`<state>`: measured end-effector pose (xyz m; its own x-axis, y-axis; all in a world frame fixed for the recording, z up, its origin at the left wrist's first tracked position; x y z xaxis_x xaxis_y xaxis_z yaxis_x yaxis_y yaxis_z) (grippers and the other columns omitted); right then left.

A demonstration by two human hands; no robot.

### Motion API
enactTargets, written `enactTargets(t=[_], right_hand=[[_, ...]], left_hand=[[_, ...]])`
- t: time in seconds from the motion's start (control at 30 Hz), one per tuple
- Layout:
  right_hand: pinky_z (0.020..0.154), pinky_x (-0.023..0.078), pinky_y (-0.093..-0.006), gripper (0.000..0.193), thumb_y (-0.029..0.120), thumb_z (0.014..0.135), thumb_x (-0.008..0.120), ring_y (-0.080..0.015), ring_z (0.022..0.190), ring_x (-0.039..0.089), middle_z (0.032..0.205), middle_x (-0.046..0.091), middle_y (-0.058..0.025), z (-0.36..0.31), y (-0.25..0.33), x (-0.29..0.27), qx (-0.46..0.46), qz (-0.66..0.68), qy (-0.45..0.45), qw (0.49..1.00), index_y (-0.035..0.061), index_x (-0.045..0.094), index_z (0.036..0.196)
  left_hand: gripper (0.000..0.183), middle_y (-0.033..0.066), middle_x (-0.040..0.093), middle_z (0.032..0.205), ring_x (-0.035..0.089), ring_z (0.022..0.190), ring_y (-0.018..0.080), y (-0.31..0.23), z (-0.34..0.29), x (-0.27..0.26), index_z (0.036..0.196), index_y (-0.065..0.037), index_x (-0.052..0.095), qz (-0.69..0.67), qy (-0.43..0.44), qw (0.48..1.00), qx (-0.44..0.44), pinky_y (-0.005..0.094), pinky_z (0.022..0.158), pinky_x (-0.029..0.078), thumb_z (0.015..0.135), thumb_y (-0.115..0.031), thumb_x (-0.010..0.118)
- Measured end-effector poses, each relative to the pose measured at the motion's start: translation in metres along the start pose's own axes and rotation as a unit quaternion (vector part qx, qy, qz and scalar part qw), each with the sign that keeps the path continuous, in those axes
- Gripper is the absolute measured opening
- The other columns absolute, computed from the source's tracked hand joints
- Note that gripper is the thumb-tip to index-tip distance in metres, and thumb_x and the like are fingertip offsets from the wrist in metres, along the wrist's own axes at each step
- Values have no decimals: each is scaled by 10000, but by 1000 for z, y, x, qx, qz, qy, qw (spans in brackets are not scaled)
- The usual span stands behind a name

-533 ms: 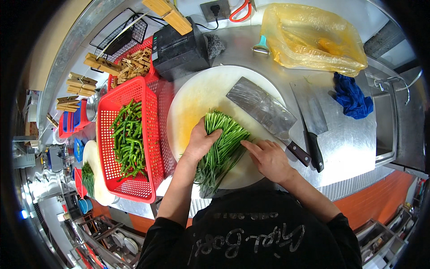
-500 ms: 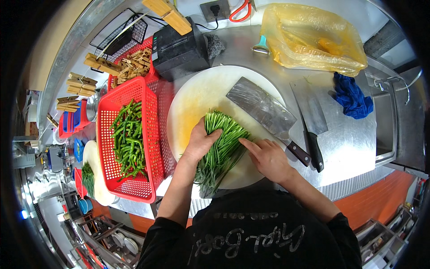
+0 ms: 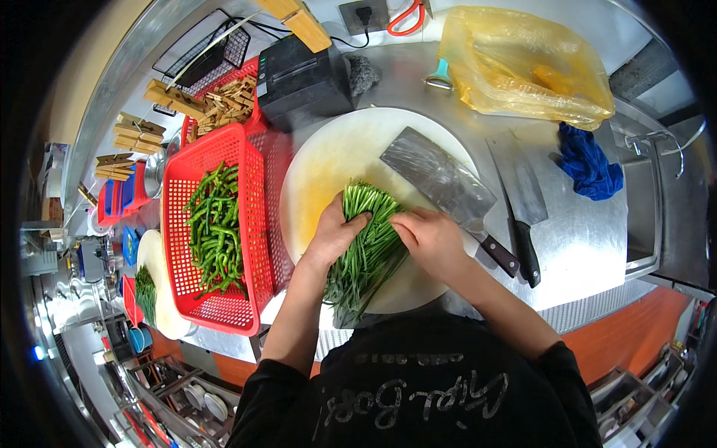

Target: The person chops a large bunch of green onions on a white cutting board using a cleaver. They trim the ends, slice the onions into small pieces, and transfer the chopped vegetables into a blue plastic container. The person repeats this process with another bunch of green onions.

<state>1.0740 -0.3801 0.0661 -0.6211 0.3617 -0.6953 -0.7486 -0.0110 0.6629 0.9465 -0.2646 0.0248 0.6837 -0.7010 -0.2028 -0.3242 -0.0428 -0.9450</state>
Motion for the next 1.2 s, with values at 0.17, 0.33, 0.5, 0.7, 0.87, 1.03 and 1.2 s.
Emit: enactTargets(t=[0.17, 0.33, 0.5, 0.7, 0.87, 1.03, 1.2], right_hand=[[595, 469, -387, 70, 132, 766, 639, -295, 670, 591, 766, 587, -89, 13, 2, 16, 1, 22, 11, 1000, 94, 615, 821], [592, 475, -382, 37, 91, 777, 620, -303, 672, 590, 780, 583, -91, 9, -15, 15, 55, 62, -25, 996, 87, 598, 807], [609, 483, -393, 31, 117, 791, 600, -314, 680, 589, 799, 579, -102, 8, -19, 13, 72, 28, -20, 997, 89, 586, 793], [603, 488, -388, 49, 118, 795, 589, -301, 682, 595, 793, 571, -102, 6, -16, -4, 82, 6, -48, 995, 88, 601, 832], [585, 474, -392, 193, 90, 784, 586, -300, 654, 581, 780, 562, -99, -29, -5, -22, 16, -48, 25, 998, 85, 605, 976], [591, 467, -379, 417, 81, 754, 556, -277, 646, 583, 781, 560, -89, -53, -1, -7, 22, -107, 122, 987, 86, 547, 1171], [617, 467, -364, 473, 91, 749, 535, -238, 692, 594, 780, 566, -69, -60, -3, 3, 8, -142, 151, 978, 99, 521, 1222]], left_hand=[[382, 67, 580, 1016, 541, 927, 140, 1, -1, 0, 1154, 27, 467, -3, -6, 1000, -6, 272, 844, 433, 788, 42, 575], [377, 66, 585, 1009, 541, 920, 138, 4, 0, -1, 1151, 26, 468, -3, -1, 1000, -5, 266, 837, 434, 796, 21, 593], [384, 71, 591, 1002, 544, 923, 142, 2, 1, -2, 1150, 27, 468, 37, -7, 999, -1, 269, 837, 434, 795, -3, 612], [497, 190, 605, 1015, 576, 985, 281, -6, -2, 2, 1178, 41, 453, 83, -2, 996, 11, 326, 881, 424, 762, -137, 658], [732, 224, 568, 1091, 553, 1023, 350, -18, -12, 16, 1249, 18, 389, 250, -23, 968, 14, 390, 902, 429, 672, -257, 746], [739, 211, 575, 1071, 560, 1000, 348, -38, -18, 39, 1264, 5, 393, 404, -95, 904, 100, 401, 883, 445, 644, -193, 742], [621, 236, 584, 1027, 572, 959, 373, -33, -2, 20, 1236, -7, 410, 301, -60, 951, 46, 394, 851, 458, 683, -126, 665]])
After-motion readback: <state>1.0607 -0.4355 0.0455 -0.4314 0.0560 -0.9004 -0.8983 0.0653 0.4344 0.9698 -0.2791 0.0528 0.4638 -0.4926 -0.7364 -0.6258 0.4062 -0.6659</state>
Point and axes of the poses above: each hand's wrist, its own z-axis towards the middle knuckle, its own x-axis out of the palm, y = z × x, the point moved 6 cm from there along z, towards the middle knuckle
